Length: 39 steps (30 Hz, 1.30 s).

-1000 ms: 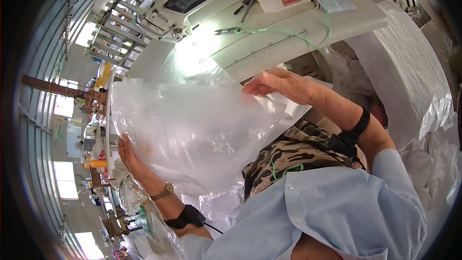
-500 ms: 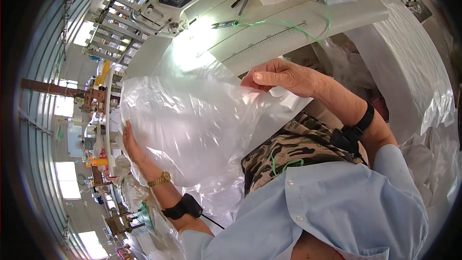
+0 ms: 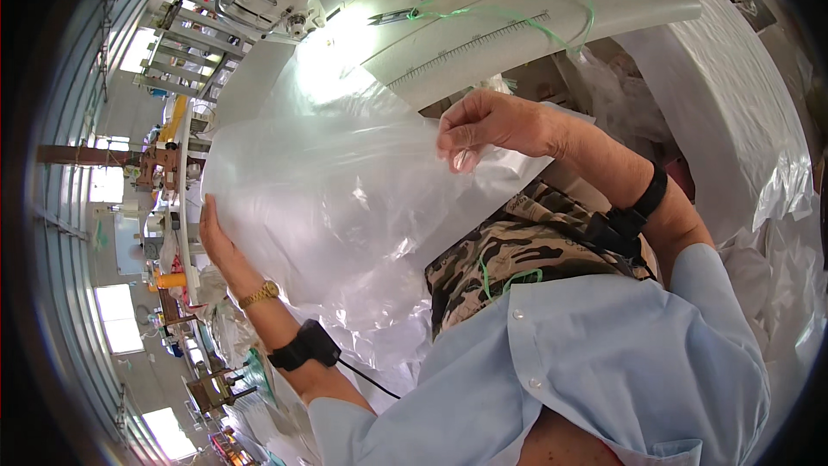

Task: The person is using an industrial sewing machine to sew large sheets of white synthetic or plastic fabric.

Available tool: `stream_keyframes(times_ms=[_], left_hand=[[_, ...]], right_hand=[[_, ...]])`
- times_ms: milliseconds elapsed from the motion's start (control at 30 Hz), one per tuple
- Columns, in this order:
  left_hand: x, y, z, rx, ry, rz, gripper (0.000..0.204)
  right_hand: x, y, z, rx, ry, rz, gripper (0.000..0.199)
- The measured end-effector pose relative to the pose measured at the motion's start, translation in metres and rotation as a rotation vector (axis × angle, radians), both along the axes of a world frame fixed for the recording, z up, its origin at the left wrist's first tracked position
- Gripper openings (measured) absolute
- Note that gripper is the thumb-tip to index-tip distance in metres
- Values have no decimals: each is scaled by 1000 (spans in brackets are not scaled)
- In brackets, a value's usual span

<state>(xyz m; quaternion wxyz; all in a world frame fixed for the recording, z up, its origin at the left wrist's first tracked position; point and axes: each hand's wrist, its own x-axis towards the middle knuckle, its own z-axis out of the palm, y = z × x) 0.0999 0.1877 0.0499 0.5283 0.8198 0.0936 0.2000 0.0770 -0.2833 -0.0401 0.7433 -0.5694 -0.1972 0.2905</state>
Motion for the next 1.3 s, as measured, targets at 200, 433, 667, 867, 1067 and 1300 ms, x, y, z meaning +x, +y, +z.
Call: stream_keyframes(times_ms=[200,433,667,867,1067,1300], left_hand=[[42,-21,0,368,-151,50,38],[-52,-176,15,689,-388,-293,30],[-89,-263,-9,656,-184,-664,21],[-79,-259,-14,353,-306,-733,9],[-70,-218,-2,-108,-216,-482,12],[-42,-115,86,-33,-513,37,14]], right_hand=[[-11,9,12,134,26,-26,29],[-13,29,13,129,55,-121,33],[-22,43,19,83,-28,-302,40],[-26,44,30,-16,-166,-454,51],[-41,43,4,-115,-420,-499,55],[-83,-40,-99,-986,-1034,-156,42]])
